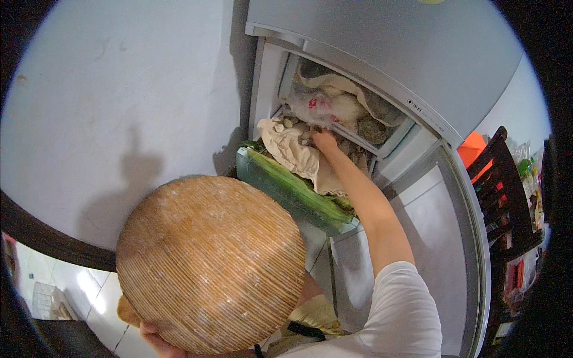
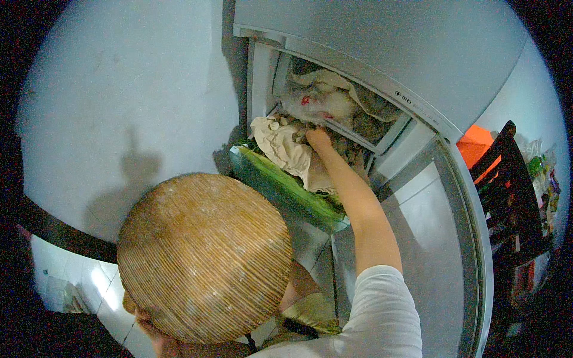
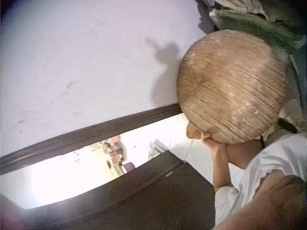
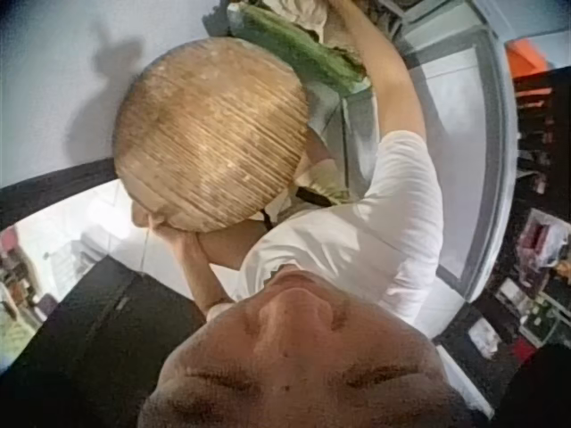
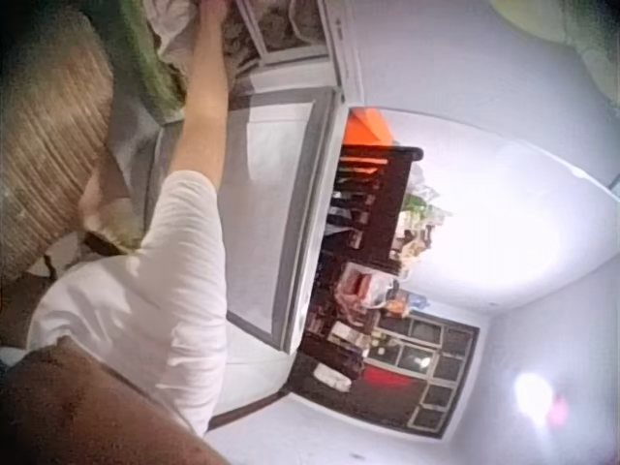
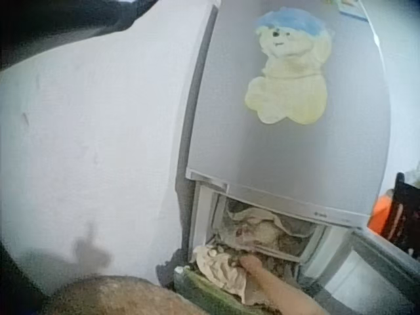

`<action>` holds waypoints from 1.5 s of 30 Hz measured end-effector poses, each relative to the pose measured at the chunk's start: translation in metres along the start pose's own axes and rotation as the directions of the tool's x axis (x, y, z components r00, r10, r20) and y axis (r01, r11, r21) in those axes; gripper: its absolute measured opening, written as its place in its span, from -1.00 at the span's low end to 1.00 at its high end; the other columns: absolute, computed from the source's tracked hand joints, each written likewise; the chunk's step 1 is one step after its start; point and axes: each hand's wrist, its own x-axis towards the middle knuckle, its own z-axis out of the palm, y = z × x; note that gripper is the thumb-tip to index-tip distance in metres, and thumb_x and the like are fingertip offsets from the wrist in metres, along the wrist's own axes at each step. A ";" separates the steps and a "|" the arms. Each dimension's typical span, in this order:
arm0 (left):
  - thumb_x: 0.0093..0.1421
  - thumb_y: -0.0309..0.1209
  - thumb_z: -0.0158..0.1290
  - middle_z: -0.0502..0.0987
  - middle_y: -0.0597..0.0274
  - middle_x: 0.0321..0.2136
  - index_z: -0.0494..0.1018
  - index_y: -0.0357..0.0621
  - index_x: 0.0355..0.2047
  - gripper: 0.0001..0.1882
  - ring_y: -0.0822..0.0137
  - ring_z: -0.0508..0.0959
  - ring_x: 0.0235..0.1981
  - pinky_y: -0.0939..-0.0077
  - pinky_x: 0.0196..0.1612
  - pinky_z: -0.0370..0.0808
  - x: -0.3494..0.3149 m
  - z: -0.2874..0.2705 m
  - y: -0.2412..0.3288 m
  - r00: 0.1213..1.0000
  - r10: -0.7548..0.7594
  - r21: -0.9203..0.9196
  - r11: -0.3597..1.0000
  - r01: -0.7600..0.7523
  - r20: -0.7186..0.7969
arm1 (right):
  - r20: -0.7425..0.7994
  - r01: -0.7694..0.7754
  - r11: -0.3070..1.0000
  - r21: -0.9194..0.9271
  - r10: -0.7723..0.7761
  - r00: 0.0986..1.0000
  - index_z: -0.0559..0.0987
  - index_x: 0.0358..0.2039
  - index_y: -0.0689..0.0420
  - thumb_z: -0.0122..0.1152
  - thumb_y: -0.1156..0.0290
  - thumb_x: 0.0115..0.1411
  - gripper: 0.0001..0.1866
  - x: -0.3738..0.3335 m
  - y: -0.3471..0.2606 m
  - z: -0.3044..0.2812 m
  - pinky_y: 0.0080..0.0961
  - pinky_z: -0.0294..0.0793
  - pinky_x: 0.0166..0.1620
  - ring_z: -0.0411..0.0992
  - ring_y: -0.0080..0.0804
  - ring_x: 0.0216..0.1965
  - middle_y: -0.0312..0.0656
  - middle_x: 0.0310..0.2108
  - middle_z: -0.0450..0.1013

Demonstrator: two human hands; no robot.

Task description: The person places a cloth into a refrigerator drawer, then retrieves a wooden board with dumplings and places it inside. The person then walks to a table, picks up the board with dumplings, and returns to the refrigerator to place the board back into the drawer.

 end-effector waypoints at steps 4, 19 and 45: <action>-0.24 -0.17 -0.12 0.33 0.02 -0.07 0.26 -0.16 -0.02 -0.32 -0.04 0.32 -0.08 0.07 -0.08 0.35 -0.003 0.003 0.000 1.000 0.027 0.021 0.999 -0.027 0.011 | -0.154 0.023 0.948 0.319 0.028 0.988 0.43 -0.06 0.11 0.11 0.17 -0.01 -0.51 0.018 0.026 0.021 -0.30 0.33 -0.01 0.36 -0.05 -0.05 0.04 -0.09 0.40; -0.21 -0.18 -0.14 0.36 0.00 -0.08 0.25 -0.19 0.00 -0.31 -0.02 0.37 -0.10 0.12 -0.10 0.39 0.009 0.000 0.002 0.997 0.018 0.050 0.999 -0.022 0.079 | -0.270 0.202 0.965 0.170 -0.152 0.951 0.48 -0.13 0.04 -0.06 0.31 0.06 -0.66 0.017 0.056 0.025 -0.28 0.34 -0.04 0.37 -0.01 -0.12 0.09 -0.16 0.40; -0.20 -0.25 -0.16 0.43 0.17 -0.20 0.36 -0.14 -0.21 -0.52 0.13 0.39 -0.13 0.23 -0.04 0.33 0.007 0.019 0.015 0.998 -0.044 0.108 0.993 0.039 0.050 | 0.107 0.123 0.816 0.564 -0.220 0.969 0.48 -0.30 0.22 0.25 0.43 -0.03 -0.74 -0.232 -0.135 -0.136 -0.51 0.40 -0.26 0.41 -0.46 -0.34 -0.18 -0.40 0.44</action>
